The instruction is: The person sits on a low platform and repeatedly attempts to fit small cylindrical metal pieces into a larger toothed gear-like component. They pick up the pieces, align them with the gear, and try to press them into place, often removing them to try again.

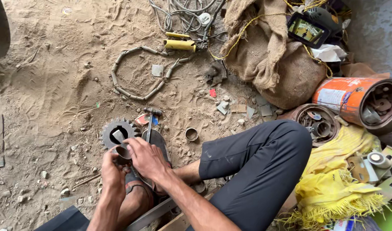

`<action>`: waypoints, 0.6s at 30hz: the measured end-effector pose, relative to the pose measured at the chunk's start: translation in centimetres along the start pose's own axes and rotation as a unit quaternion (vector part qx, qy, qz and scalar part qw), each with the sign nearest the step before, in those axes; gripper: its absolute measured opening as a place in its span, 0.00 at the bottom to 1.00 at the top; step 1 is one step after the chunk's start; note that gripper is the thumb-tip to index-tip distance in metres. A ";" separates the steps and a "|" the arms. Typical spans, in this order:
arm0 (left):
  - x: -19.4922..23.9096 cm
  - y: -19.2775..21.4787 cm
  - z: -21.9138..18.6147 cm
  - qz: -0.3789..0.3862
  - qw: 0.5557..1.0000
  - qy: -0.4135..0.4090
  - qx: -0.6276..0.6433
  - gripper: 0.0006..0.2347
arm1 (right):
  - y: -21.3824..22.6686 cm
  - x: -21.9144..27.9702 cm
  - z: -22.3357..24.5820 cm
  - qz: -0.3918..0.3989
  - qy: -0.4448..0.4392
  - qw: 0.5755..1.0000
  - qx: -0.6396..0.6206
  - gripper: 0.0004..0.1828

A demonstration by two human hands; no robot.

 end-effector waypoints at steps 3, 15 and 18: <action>-0.1 -0.6 -0.2 0.031 0.999 -0.014 -0.003 0.14 | 0.6 -0.2 1.6 -0.026 0.081 0.996 -0.030 0.14; 0.6 -1.5 -1.4 0.014 0.996 -0.005 -0.085 0.17 | 1.9 -0.6 -0.1 -0.084 0.044 0.994 -0.049 0.10; 0.9 -2.0 -1.8 0.021 0.996 -0.009 -0.085 0.18 | 1.8 -0.7 -0.5 -0.091 0.051 0.993 -0.048 0.09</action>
Point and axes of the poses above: each hand's wrist, its own x-axis away from the middle knuckle, its own y-axis out of the back of the hand, z = x × y, the point moved 8 cm from there along -x, towards the middle knuckle, and after that the axes turned 8 degrees about z, right-handed, at the moved point
